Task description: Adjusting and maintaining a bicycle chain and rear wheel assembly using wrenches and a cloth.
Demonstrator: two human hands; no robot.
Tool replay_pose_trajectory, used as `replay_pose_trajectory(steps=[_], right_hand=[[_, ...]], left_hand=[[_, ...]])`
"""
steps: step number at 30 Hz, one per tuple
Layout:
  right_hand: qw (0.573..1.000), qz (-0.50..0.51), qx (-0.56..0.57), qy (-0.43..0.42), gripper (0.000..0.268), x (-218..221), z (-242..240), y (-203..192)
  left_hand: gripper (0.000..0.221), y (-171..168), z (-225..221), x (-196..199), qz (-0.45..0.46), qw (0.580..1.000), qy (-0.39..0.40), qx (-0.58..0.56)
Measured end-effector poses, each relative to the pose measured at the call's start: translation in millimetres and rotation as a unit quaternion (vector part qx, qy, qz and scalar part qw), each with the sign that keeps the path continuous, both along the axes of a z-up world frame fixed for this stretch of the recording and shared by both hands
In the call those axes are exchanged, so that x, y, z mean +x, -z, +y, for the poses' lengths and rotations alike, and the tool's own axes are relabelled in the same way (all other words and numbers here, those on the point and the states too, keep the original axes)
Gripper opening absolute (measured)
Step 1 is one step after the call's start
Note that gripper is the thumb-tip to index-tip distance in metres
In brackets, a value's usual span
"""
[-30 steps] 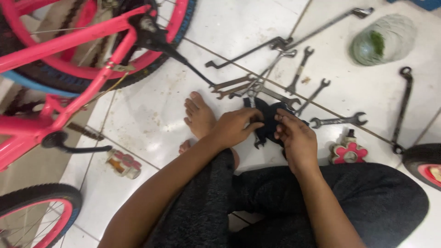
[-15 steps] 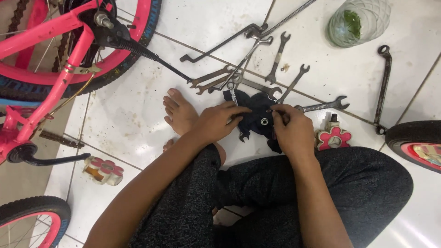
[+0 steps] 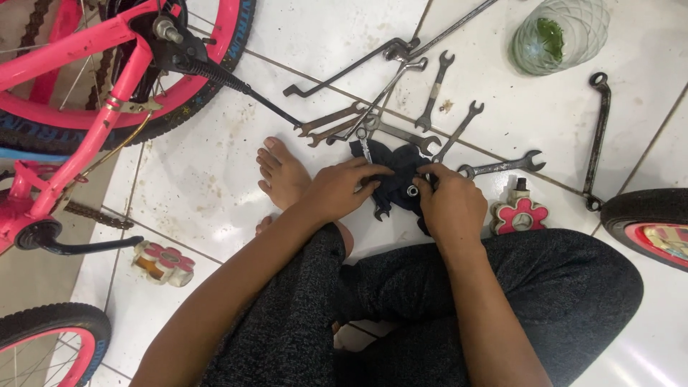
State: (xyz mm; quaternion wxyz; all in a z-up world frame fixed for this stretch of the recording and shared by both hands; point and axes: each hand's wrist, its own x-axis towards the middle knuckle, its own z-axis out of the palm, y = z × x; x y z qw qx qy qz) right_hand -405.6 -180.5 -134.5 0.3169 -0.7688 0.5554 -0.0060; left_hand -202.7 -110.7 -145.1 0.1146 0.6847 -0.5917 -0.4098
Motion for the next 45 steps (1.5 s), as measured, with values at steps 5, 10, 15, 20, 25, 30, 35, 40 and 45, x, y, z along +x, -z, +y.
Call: replay_pose_trajectory(steps=[5,10,15,20,25,30,35,40,45], right_hand=[[0.998,-0.055,-0.002,0.019,0.021,5,2,5],[0.98,-0.152,0.104,0.071,0.03,11,2,10],[0.866,-0.31,0.33,0.212,0.052,15,1,6],[0.751,-0.399,0.445,0.279,0.042,13,-6,7],[0.74,-0.419,0.452,0.268,0.043,12,-5,8],[0.745,-0.429,0.425,0.282,0.044,11,-4,10],[0.866,-0.36,0.285,0.199,0.042,5,-4,26],[0.943,-0.255,0.177,0.122,0.036,4,0,27],[0.972,-0.199,0.111,0.059,0.032,7,5,4]], left_hand=[[0.032,-1,0,0,0.008,1.0,-0.009,-0.004],[0.032,0,2,2,0.004,1.0,-0.003,-0.008],[0.031,2,3,1,0.01,1.0,-0.004,-0.024],[0.031,2,4,2,0.019,1.0,-0.005,-0.022],[0.032,3,4,2,0.014,1.0,-0.004,-0.015],[0.031,2,4,2,0.03,0.999,-0.017,-0.018],[0.032,-1,4,1,0.03,0.999,-0.014,-0.022],[0.033,5,5,1,0.033,0.999,-0.019,-0.024],[0.033,4,2,2,0.028,0.999,-0.017,-0.016]])
